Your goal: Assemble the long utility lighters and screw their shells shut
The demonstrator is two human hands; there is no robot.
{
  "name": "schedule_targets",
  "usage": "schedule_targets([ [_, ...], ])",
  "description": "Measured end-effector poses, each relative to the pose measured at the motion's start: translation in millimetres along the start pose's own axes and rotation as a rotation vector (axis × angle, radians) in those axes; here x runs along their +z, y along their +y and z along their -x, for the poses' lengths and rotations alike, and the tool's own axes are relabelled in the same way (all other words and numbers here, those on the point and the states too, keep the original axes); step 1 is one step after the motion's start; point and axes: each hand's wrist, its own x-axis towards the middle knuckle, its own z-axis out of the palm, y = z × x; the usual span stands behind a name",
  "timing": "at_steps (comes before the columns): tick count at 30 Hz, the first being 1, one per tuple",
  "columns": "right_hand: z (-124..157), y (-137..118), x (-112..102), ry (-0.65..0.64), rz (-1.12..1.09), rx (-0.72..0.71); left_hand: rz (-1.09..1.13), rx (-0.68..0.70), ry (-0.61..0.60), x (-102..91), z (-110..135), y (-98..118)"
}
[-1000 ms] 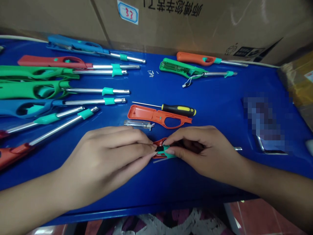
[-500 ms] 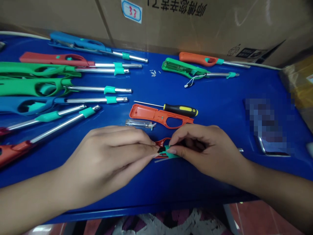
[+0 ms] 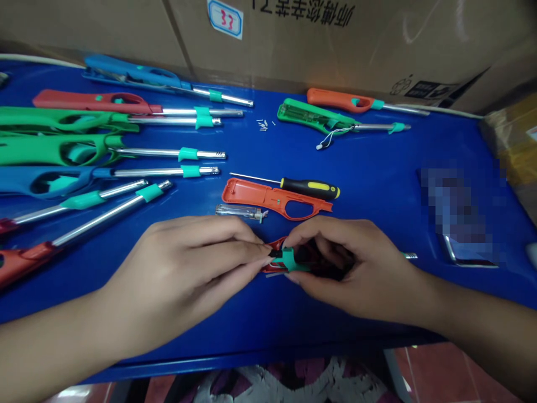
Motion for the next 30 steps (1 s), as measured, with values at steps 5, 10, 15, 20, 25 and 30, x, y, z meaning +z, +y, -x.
schedule_targets([
  [5, 3.7, 1.6, -1.4, -0.017, 0.077, -0.057, -0.02, 0.018, -0.031, -0.7, 1.2, -2.9],
  [10, 2.0, 6.5, 0.6, 0.012, 0.029, -0.116, -0.037, 0.023, -0.065, -1.6, 1.7, -3.7],
  [15, 0.4, 9.1, 2.0, 0.04, 0.033, -0.135, -0.065, 0.008, -0.085, -2.1, 2.0, -1.1],
  [20, 1.5, 4.9, 0.6, 0.033, 0.023, -0.152, -0.072, 0.005, -0.112, -3.8, 3.6, -1.2],
  [25, 2.9, 0.8, -1.8, 0.02, 0.026, -0.155, -0.089, 0.006, -0.137, -3.2, 5.5, -2.3],
  [30, 2.9, -0.5, -5.5, -0.005, 0.085, -0.108, -0.092, -0.017, -0.169, -4.2, 6.7, -0.6],
])
